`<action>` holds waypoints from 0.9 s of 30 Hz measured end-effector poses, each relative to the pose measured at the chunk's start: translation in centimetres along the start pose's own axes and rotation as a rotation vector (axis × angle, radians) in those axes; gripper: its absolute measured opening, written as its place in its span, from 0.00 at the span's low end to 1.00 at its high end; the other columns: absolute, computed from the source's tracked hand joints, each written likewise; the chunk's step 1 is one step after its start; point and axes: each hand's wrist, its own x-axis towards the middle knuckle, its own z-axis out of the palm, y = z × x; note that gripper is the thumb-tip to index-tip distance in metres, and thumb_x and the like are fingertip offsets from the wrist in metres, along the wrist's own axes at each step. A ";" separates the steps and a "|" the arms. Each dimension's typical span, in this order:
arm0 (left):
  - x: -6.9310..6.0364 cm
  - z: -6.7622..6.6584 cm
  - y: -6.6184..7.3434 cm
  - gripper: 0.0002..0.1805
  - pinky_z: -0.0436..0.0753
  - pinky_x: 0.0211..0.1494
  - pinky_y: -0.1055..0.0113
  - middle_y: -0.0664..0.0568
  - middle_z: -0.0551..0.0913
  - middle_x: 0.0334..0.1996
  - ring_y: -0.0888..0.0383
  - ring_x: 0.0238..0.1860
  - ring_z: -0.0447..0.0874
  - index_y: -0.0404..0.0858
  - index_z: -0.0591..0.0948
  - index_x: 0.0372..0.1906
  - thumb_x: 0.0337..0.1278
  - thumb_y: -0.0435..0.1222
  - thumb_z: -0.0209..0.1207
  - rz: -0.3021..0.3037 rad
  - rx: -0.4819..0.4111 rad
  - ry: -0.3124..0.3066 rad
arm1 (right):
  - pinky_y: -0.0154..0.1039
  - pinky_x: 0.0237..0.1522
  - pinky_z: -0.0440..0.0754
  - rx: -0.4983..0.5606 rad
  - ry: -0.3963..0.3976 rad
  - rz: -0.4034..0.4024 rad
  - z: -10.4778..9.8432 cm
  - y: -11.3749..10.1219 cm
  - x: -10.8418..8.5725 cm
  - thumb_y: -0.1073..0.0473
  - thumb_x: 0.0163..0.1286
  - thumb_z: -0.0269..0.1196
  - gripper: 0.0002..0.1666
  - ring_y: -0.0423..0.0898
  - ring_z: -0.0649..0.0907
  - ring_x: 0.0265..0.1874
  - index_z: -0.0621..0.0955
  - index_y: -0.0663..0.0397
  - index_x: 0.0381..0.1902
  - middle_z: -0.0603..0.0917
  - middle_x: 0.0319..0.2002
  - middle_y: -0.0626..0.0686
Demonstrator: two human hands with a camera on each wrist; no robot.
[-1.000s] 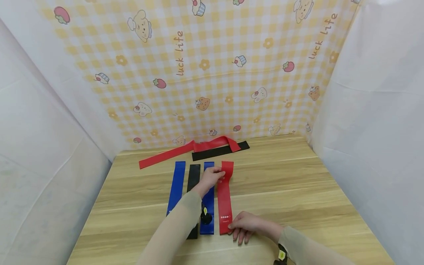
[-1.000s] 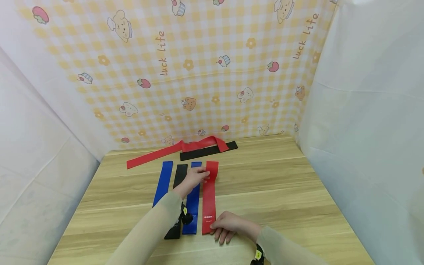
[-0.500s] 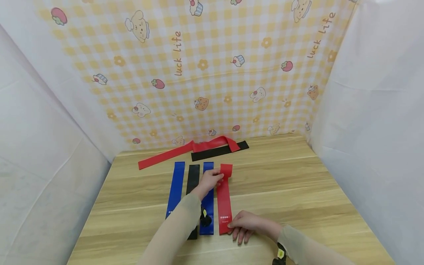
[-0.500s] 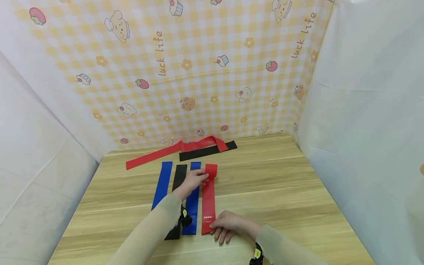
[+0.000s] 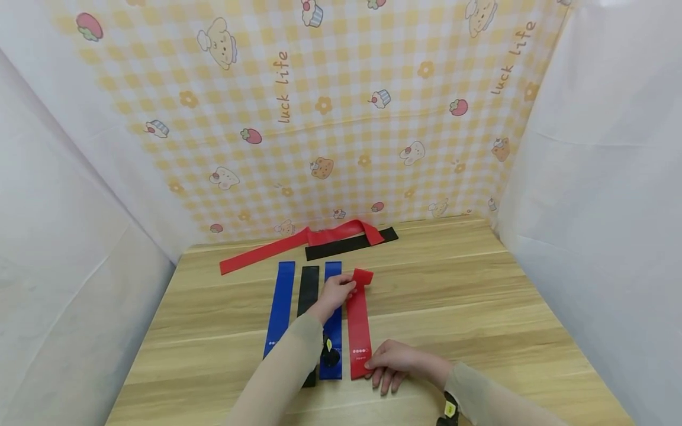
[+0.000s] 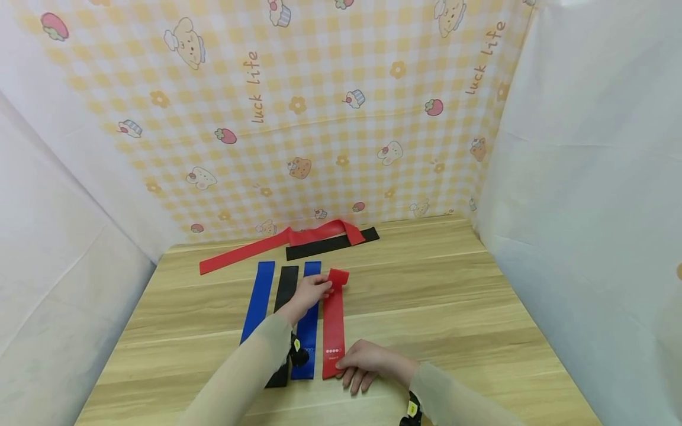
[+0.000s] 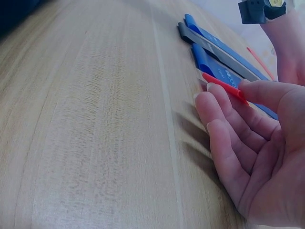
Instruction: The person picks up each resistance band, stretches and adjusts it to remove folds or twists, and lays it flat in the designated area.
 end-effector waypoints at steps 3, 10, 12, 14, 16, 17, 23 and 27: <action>0.1 -0.1 -0.3 0.15 0.81 0.48 0.59 0.45 0.83 0.42 0.50 0.42 0.81 0.34 0.80 0.56 0.69 0.36 0.55 -0.003 0.017 0.032 | 0.30 0.14 0.77 0.006 -0.007 -0.003 0.1 0.1 0.1 0.53 0.70 0.60 0.19 0.40 0.83 0.15 0.86 0.66 0.34 0.85 0.23 0.54; 0.8 0.1 -1.1 0.16 0.81 0.47 0.60 0.45 0.82 0.42 0.51 0.42 0.79 0.34 0.80 0.56 0.69 0.35 0.55 -0.015 -0.006 0.082 | 0.31 0.14 0.77 0.009 -0.013 0.001 0.2 0.1 0.5 0.53 0.70 0.60 0.18 0.40 0.83 0.15 0.85 0.65 0.34 0.86 0.24 0.55; 1.0 0.1 -1.2 0.17 0.81 0.47 0.61 0.45 0.82 0.43 0.51 0.42 0.79 0.34 0.79 0.58 0.69 0.35 0.55 -0.017 -0.011 0.088 | 0.31 0.14 0.77 0.010 -0.014 0.007 0.2 0.1 0.5 0.53 0.70 0.60 0.18 0.40 0.83 0.15 0.85 0.65 0.34 0.86 0.24 0.55; 1.2 0.2 -1.2 0.18 0.81 0.46 0.61 0.45 0.82 0.43 0.52 0.42 0.79 0.35 0.78 0.59 0.69 0.36 0.55 -0.020 -0.009 0.094 | 0.31 0.14 0.77 0.010 -0.013 0.009 0.1 0.1 0.6 0.53 0.70 0.60 0.18 0.40 0.83 0.15 0.85 0.65 0.34 0.86 0.24 0.55; 1.4 0.3 -1.1 0.18 0.80 0.46 0.62 0.46 0.82 0.43 0.52 0.41 0.78 0.35 0.78 0.59 0.69 0.36 0.55 -0.021 -0.005 0.098 | 0.31 0.14 0.78 0.009 -0.011 0.009 0.0 0.1 0.6 0.54 0.69 0.60 0.18 0.40 0.83 0.15 0.85 0.65 0.34 0.86 0.24 0.55; 1.5 0.4 -1.0 0.18 0.80 0.46 0.62 0.46 0.82 0.43 0.52 0.41 0.78 0.36 0.79 0.59 0.69 0.37 0.55 -0.024 -0.005 0.100 | 0.31 0.14 0.78 0.008 -0.009 0.008 0.0 0.1 0.6 0.54 0.69 0.60 0.18 0.40 0.83 0.16 0.85 0.65 0.34 0.86 0.24 0.55; 1.6 0.5 -0.6 0.17 0.80 0.46 0.62 0.46 0.82 0.45 0.51 0.43 0.78 0.36 0.79 0.59 0.69 0.36 0.55 -0.025 -0.010 0.085 | 0.32 0.14 0.78 0.003 -0.004 0.007 -0.3 0.1 0.5 0.54 0.69 0.60 0.18 0.41 0.83 0.15 0.85 0.65 0.33 0.86 0.24 0.56; 1.5 0.5 -0.6 0.16 0.80 0.48 0.62 0.46 0.81 0.49 0.52 0.46 0.79 0.37 0.79 0.58 0.70 0.35 0.54 -0.041 -0.033 0.059 | 0.32 0.14 0.78 -0.002 0.000 0.011 -0.4 0.1 0.5 0.53 0.69 0.61 0.18 0.40 0.83 0.15 0.85 0.66 0.32 0.86 0.23 0.57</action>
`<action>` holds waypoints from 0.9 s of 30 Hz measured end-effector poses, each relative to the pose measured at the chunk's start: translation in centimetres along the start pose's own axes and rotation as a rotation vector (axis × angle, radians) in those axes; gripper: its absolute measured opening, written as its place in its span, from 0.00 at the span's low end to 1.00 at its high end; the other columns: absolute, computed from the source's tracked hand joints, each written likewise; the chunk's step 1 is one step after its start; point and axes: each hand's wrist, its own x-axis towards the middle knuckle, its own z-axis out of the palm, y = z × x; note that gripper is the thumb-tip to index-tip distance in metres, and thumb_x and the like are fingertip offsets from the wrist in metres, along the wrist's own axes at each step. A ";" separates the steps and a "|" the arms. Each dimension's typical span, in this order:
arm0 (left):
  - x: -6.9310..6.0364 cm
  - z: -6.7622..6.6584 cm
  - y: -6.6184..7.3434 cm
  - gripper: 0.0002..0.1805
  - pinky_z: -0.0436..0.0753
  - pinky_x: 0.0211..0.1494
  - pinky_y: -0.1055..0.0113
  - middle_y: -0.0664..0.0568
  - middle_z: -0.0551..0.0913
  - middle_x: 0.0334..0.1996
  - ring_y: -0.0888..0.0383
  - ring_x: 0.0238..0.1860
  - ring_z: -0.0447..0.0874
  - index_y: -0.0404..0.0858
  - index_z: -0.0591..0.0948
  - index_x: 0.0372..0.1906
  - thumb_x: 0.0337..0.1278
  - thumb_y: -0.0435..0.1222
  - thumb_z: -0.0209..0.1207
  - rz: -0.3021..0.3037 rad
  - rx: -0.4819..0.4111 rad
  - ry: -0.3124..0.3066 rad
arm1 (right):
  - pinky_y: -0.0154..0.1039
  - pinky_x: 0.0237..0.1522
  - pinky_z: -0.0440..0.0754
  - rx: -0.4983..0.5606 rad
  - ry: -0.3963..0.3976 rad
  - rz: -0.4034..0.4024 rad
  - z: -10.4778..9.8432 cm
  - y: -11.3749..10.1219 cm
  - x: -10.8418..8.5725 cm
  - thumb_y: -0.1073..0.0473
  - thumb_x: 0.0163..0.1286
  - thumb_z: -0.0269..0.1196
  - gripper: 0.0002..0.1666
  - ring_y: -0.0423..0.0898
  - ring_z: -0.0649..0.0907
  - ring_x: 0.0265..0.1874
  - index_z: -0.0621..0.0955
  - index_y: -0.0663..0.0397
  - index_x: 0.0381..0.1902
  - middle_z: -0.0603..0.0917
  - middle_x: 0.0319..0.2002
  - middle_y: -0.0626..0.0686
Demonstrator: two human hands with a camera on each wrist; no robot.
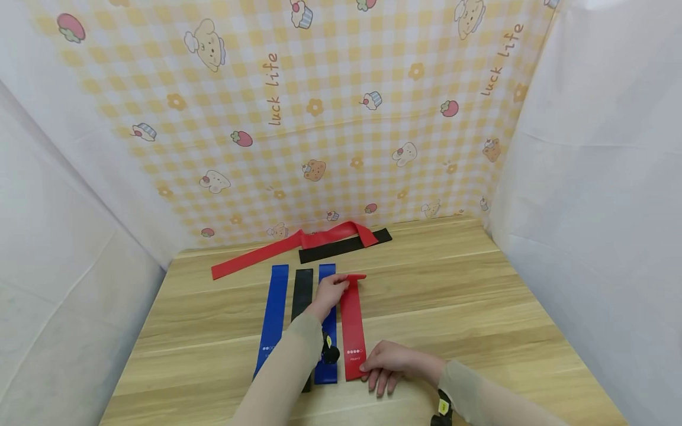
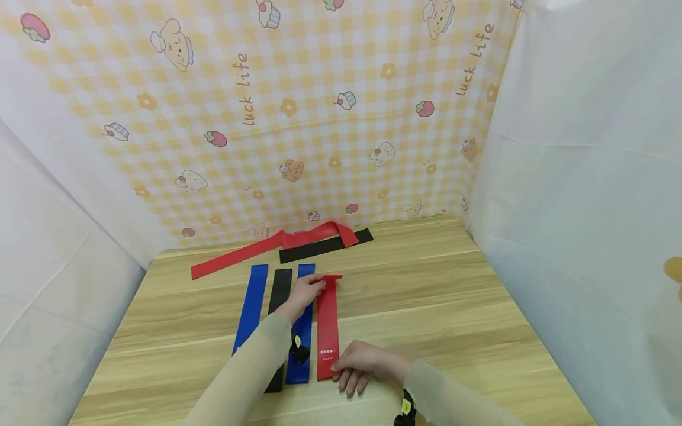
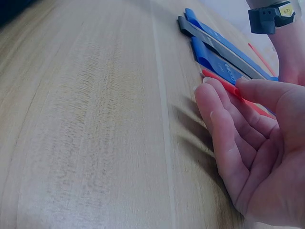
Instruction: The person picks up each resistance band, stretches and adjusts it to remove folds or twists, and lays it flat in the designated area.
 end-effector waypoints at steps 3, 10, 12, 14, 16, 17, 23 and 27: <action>-0.1 -0.1 -0.1 0.16 0.79 0.50 0.61 0.46 0.80 0.52 0.51 0.48 0.78 0.38 0.79 0.59 0.70 0.36 0.54 -0.005 -0.003 -0.016 | 0.31 0.13 0.77 -0.006 0.004 0.006 0.1 0.0 0.0 0.53 0.69 0.61 0.19 0.40 0.82 0.14 0.85 0.66 0.31 0.86 0.23 0.57; -0.1 -0.2 -0.2 0.27 0.73 0.61 0.52 0.39 0.68 0.66 0.44 0.63 0.68 0.38 0.67 0.70 0.69 0.35 0.55 0.021 0.059 -0.017 | 0.32 0.12 0.77 -0.049 0.046 0.014 0.5 -0.3 0.1 0.55 0.67 0.63 0.18 0.40 0.81 0.12 0.84 0.66 0.26 0.85 0.22 0.60; -0.1 -0.2 -0.2 0.30 0.71 0.63 0.50 0.39 0.65 0.69 0.42 0.66 0.65 0.37 0.62 0.73 0.69 0.35 0.55 0.019 0.063 -0.022 | 0.32 0.12 0.77 -0.065 0.062 0.018 0.6 -0.3 0.2 0.56 0.66 0.63 0.17 0.40 0.81 0.11 0.84 0.66 0.25 0.85 0.20 0.59; 0.0 -0.2 -0.3 0.32 0.70 0.64 0.49 0.38 0.63 0.70 0.42 0.67 0.64 0.36 0.59 0.74 0.69 0.34 0.54 0.019 0.058 -0.026 | 0.32 0.11 0.77 -0.079 0.071 0.023 0.7 -0.3 0.2 0.56 0.66 0.63 0.17 0.40 0.80 0.10 0.84 0.66 0.24 0.84 0.19 0.58; 0.0 -0.2 -0.4 0.33 0.69 0.65 0.49 0.38 0.62 0.70 0.42 0.68 0.63 0.35 0.58 0.74 0.69 0.34 0.54 0.017 0.053 -0.030 | 0.32 0.11 0.76 -0.089 0.076 0.031 0.7 -0.3 0.2 0.56 0.66 0.63 0.17 0.40 0.80 0.10 0.83 0.66 0.24 0.84 0.18 0.57; 0.0 -0.2 -0.4 0.32 0.68 0.65 0.49 0.38 0.62 0.71 0.42 0.69 0.61 0.35 0.58 0.74 0.69 0.34 0.54 0.016 0.058 -0.031 | 0.32 0.11 0.76 -0.092 0.076 0.036 0.8 -0.4 0.2 0.56 0.66 0.63 0.18 0.40 0.80 0.10 0.83 0.66 0.23 0.84 0.18 0.56; -0.1 0.0 -0.7 0.25 0.67 0.66 0.49 0.40 0.62 0.71 0.41 0.71 0.57 0.33 0.70 0.68 0.69 0.36 0.54 0.032 0.115 -0.030 | 0.32 0.11 0.76 -0.125 0.086 0.071 0.9 -0.8 0.2 0.55 0.66 0.64 0.19 0.40 0.80 0.09 0.83 0.65 0.21 0.83 0.16 0.55; -0.1 0.1 -0.9 0.22 0.66 0.67 0.48 0.41 0.61 0.71 0.40 0.71 0.55 0.33 0.74 0.64 0.69 0.36 0.54 0.048 0.137 -0.021 | 0.32 0.10 0.75 -0.157 0.106 0.066 1.0 -0.8 0.2 0.56 0.64 0.65 0.19 0.40 0.79 0.08 0.83 0.64 0.18 0.82 0.14 0.55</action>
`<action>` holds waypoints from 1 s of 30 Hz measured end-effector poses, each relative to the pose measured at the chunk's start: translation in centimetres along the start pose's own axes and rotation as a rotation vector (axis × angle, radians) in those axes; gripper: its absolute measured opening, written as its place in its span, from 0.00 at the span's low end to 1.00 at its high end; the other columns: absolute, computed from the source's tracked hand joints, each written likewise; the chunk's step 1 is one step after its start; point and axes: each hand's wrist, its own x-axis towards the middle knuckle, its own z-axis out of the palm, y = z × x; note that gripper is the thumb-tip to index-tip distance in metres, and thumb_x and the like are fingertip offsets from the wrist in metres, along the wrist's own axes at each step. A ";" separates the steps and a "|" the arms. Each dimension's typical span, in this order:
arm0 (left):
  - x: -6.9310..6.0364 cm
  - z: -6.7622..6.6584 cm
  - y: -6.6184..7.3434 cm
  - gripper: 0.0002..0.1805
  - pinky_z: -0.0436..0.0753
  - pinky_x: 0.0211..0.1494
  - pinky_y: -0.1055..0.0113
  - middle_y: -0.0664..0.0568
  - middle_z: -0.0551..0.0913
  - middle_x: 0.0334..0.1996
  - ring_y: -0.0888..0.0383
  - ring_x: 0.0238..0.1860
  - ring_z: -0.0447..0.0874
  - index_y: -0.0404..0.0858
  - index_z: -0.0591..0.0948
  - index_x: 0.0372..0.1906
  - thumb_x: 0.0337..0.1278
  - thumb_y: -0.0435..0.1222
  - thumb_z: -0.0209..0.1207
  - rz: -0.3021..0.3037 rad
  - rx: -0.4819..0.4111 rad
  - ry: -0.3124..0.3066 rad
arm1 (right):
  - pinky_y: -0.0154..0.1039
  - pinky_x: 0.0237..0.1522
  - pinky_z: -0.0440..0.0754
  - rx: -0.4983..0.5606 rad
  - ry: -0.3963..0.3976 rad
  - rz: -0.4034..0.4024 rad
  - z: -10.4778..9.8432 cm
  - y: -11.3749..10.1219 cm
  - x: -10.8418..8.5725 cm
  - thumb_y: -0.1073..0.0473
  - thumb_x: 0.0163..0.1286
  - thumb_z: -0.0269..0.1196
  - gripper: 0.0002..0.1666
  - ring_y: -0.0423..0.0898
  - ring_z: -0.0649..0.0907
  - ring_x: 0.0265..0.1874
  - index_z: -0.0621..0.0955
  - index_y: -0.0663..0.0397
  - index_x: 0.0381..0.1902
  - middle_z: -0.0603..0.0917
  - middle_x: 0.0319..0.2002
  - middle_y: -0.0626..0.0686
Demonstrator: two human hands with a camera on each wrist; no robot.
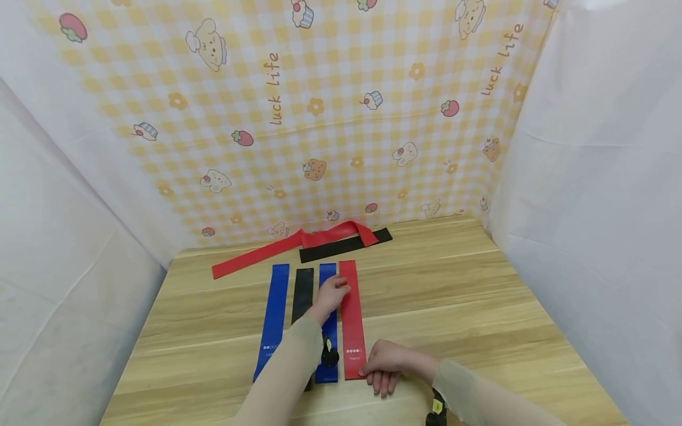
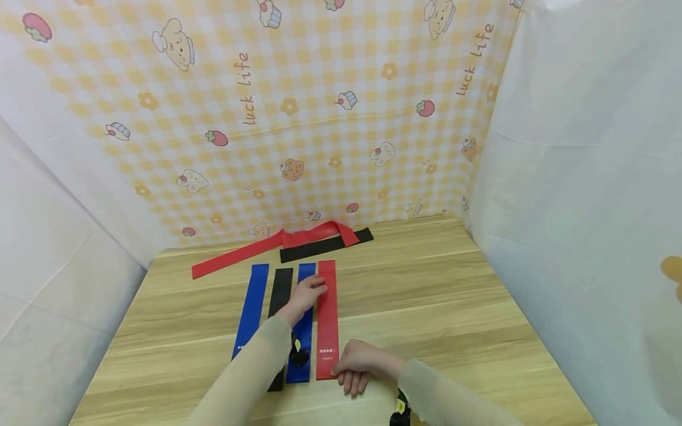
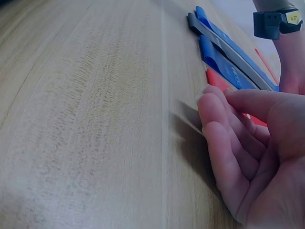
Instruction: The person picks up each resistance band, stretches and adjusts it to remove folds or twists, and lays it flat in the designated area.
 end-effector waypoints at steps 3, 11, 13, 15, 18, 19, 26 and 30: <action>-0.1 0.0 0.0 0.21 0.64 0.67 0.47 0.41 0.62 0.71 0.40 0.71 0.55 0.33 0.75 0.63 0.68 0.36 0.55 0.006 0.009 0.009 | 0.32 0.09 0.75 -0.030 0.012 -0.011 0.1 -0.2 -0.1 0.57 0.63 0.66 0.19 0.40 0.78 0.07 0.82 0.63 0.16 0.81 0.12 0.54; -0.5 -0.3 0.0 0.20 0.69 0.64 0.48 0.42 0.68 0.66 0.43 0.67 0.64 0.37 0.77 0.61 0.68 0.37 0.56 -0.031 -0.013 -0.001 | 0.33 0.09 0.76 -0.060 0.025 -0.009 0.5 -0.2 0.2 0.57 0.63 0.66 0.20 0.40 0.78 0.07 0.82 0.64 0.15 0.80 0.11 0.54; -0.5 -0.5 0.1 0.20 0.72 0.62 0.50 0.42 0.72 0.63 0.45 0.63 0.69 0.38 0.77 0.62 0.68 0.37 0.56 -0.045 -0.028 -0.008 | 0.34 0.10 0.77 -0.045 0.005 -0.009 0.4 -0.1 0.3 0.56 0.64 0.65 0.20 0.40 0.79 0.08 0.82 0.64 0.17 0.81 0.12 0.55; -0.4 -0.9 0.4 0.20 0.75 0.59 0.52 0.43 0.74 0.60 0.47 0.58 0.72 0.38 0.77 0.62 0.69 0.38 0.55 -0.047 -0.052 -0.019 | 0.35 0.11 0.78 -0.031 -0.004 -0.018 -0.1 -0.2 0.4 0.55 0.66 0.63 0.20 0.40 0.79 0.09 0.83 0.64 0.18 0.81 0.13 0.55; -0.2 -1.8 0.9 0.20 0.76 0.57 0.54 0.43 0.77 0.57 0.49 0.55 0.76 0.37 0.77 0.62 0.70 0.38 0.54 -0.022 -0.091 -0.027 | 0.36 0.13 0.79 -0.046 0.032 -0.080 -1.8 -0.7 0.9 0.55 0.68 0.61 0.20 0.41 0.80 0.11 0.84 0.64 0.22 0.82 0.15 0.56; -0.1 -2.1 1.0 0.20 0.76 0.56 0.54 0.43 0.77 0.56 0.48 0.54 0.77 0.37 0.77 0.62 0.70 0.38 0.54 -0.013 -0.109 -0.027 | 0.37 0.14 0.80 -0.056 0.053 -0.106 -2.5 -1.0 1.1 0.55 0.69 0.60 0.19 0.42 0.80 0.11 0.84 0.64 0.23 0.83 0.16 0.56; 0.0 -4.3 1.3 0.19 0.78 0.55 0.55 0.42 0.79 0.54 0.48 0.52 0.80 0.34 0.78 0.59 0.71 0.40 0.53 0.006 -0.186 0.021 | 0.39 0.27 0.81 -0.245 0.341 -0.296 -8.7 -3.9 4.4 0.60 0.70 0.58 0.13 0.45 0.81 0.24 0.84 0.67 0.37 0.84 0.28 0.56; 0.2 -5.2 1.0 0.19 0.78 0.55 0.56 0.40 0.80 0.53 0.50 0.49 0.81 0.34 0.78 0.58 0.71 0.40 0.53 -0.003 -0.226 0.045 | 0.46 0.44 0.81 -0.381 0.516 -0.364 -11.6 -5.4 6.7 0.62 0.69 0.60 0.15 0.53 0.82 0.42 0.81 0.69 0.48 0.83 0.45 0.62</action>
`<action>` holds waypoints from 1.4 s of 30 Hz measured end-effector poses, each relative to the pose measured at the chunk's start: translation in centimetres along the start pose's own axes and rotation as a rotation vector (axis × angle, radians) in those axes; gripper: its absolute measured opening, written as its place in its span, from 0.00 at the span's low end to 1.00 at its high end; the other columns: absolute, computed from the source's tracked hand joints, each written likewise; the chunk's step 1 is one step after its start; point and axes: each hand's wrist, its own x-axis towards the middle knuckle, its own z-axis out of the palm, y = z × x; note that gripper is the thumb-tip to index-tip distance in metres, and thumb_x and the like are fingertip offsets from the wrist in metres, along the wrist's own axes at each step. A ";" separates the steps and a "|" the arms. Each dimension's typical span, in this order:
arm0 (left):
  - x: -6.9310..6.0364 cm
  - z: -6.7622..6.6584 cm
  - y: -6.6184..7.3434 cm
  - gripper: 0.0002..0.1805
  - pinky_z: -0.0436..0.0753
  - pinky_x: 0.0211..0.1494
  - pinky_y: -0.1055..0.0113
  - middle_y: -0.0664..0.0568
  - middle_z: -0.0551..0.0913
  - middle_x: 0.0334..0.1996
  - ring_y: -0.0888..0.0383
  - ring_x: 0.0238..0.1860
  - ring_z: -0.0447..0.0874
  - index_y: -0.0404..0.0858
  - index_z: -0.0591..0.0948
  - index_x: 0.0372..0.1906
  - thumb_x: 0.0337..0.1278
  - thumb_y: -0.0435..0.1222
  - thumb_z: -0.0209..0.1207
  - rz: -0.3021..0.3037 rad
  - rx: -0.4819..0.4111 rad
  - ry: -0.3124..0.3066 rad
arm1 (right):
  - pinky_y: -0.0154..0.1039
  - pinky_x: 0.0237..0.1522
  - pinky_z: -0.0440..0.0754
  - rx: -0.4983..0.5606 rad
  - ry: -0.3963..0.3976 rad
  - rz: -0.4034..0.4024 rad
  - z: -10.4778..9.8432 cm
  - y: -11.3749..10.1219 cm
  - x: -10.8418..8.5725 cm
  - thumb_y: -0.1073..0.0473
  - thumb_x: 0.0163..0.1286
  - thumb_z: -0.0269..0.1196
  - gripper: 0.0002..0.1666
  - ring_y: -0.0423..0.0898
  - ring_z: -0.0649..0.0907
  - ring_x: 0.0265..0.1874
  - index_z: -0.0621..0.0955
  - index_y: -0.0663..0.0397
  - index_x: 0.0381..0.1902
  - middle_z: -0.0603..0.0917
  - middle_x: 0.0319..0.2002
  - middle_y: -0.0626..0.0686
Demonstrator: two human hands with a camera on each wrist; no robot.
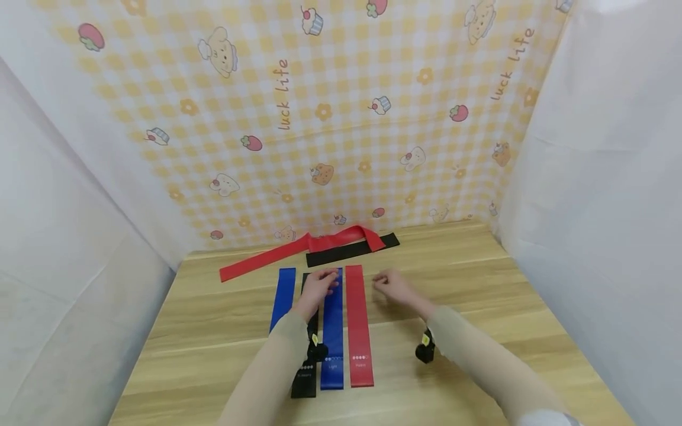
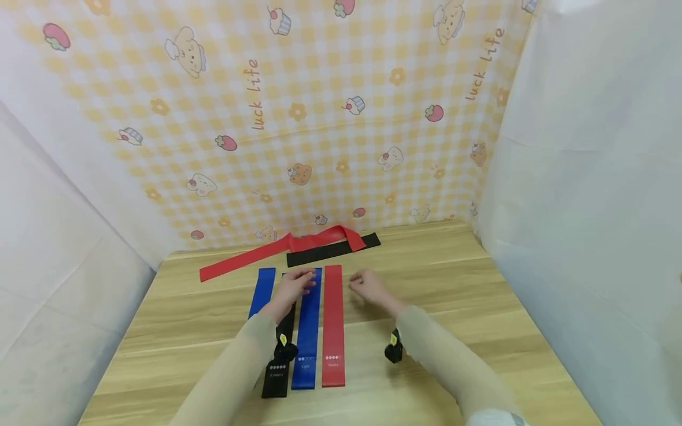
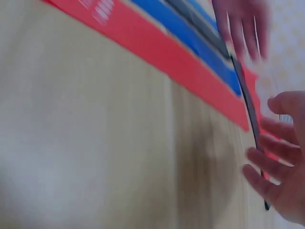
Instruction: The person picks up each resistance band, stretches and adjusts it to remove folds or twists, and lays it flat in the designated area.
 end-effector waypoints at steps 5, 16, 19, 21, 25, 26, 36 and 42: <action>0.2 -0.7 -0.8 0.18 0.79 0.52 0.57 0.41 0.82 0.49 0.51 0.45 0.82 0.32 0.78 0.58 0.72 0.39 0.52 -0.002 -0.025 0.012 | 0.55 0.63 0.67 -0.213 0.051 -0.054 -0.6 1.0 3.4 0.62 0.68 0.61 0.25 0.64 0.69 0.64 0.75 0.74 0.57 0.67 0.66 0.70; 0.3 -0.5 -1.5 0.18 0.80 0.49 0.58 0.41 0.82 0.46 0.52 0.42 0.82 0.32 0.79 0.57 0.72 0.40 0.52 -0.015 -0.036 0.002 | 0.52 0.56 0.73 -0.418 -0.019 0.024 -1.2 2.3 7.4 0.57 0.65 0.62 0.15 0.62 0.76 0.56 0.81 0.66 0.40 0.59 0.72 0.64; 0.1 -0.3 -1.4 0.18 0.80 0.48 0.59 0.41 0.83 0.45 0.52 0.42 0.82 0.32 0.79 0.56 0.72 0.40 0.51 -0.017 -0.035 -0.006 | 0.52 0.54 0.73 -0.396 -0.052 0.054 -1.5 2.1 7.8 0.57 0.64 0.62 0.13 0.61 0.75 0.58 0.81 0.64 0.34 0.59 0.73 0.62; -0.1 -0.2 -1.2 0.18 0.80 0.47 0.60 0.42 0.83 0.44 0.52 0.41 0.82 0.32 0.79 0.56 0.72 0.40 0.51 -0.019 -0.041 -0.009 | 0.52 0.57 0.72 -0.383 -0.070 0.069 -1.6 2.0 8.0 0.56 0.65 0.62 0.15 0.62 0.70 0.63 0.82 0.65 0.40 0.59 0.73 0.62; 0.0 -0.2 -1.1 0.17 0.80 0.45 0.60 0.42 0.84 0.42 0.52 0.40 0.83 0.31 0.80 0.54 0.72 0.39 0.52 -0.006 -0.048 -0.007 | 0.54 0.63 0.67 -0.378 -0.095 0.067 -1.8 1.9 8.7 0.54 0.66 0.61 0.22 0.63 0.61 0.69 0.81 0.68 0.48 0.58 0.73 0.62; 0.1 -0.3 -1.2 0.17 0.81 0.44 0.60 0.43 0.84 0.41 0.52 0.39 0.83 0.31 0.80 0.54 0.72 0.39 0.52 -0.004 -0.048 -0.005 | 0.55 0.65 0.64 -0.379 -0.100 0.061 -1.8 1.9 8.9 0.54 0.66 0.60 0.24 0.63 0.60 0.70 0.80 0.69 0.51 0.58 0.73 0.63; 0.4 -0.1 -1.5 0.17 0.81 0.43 0.62 0.46 0.84 0.38 0.56 0.36 0.83 0.32 0.81 0.53 0.72 0.39 0.52 -0.008 -0.049 0.002 | 0.55 0.66 0.63 -0.353 -0.088 0.033 -2.4 1.8 9.0 0.53 0.67 0.59 0.33 0.63 0.65 0.67 0.72 0.71 0.62 0.68 0.67 0.65; 0.5 -0.3 -1.3 0.17 0.81 0.44 0.60 0.44 0.84 0.38 0.54 0.36 0.83 0.31 0.81 0.53 0.72 0.39 0.51 -0.015 -0.065 0.004 | 0.54 0.64 0.65 -0.242 -0.025 -0.014 -2.8 1.3 9.8 0.55 0.69 0.59 0.31 0.62 0.70 0.64 0.71 0.72 0.63 0.75 0.61 0.66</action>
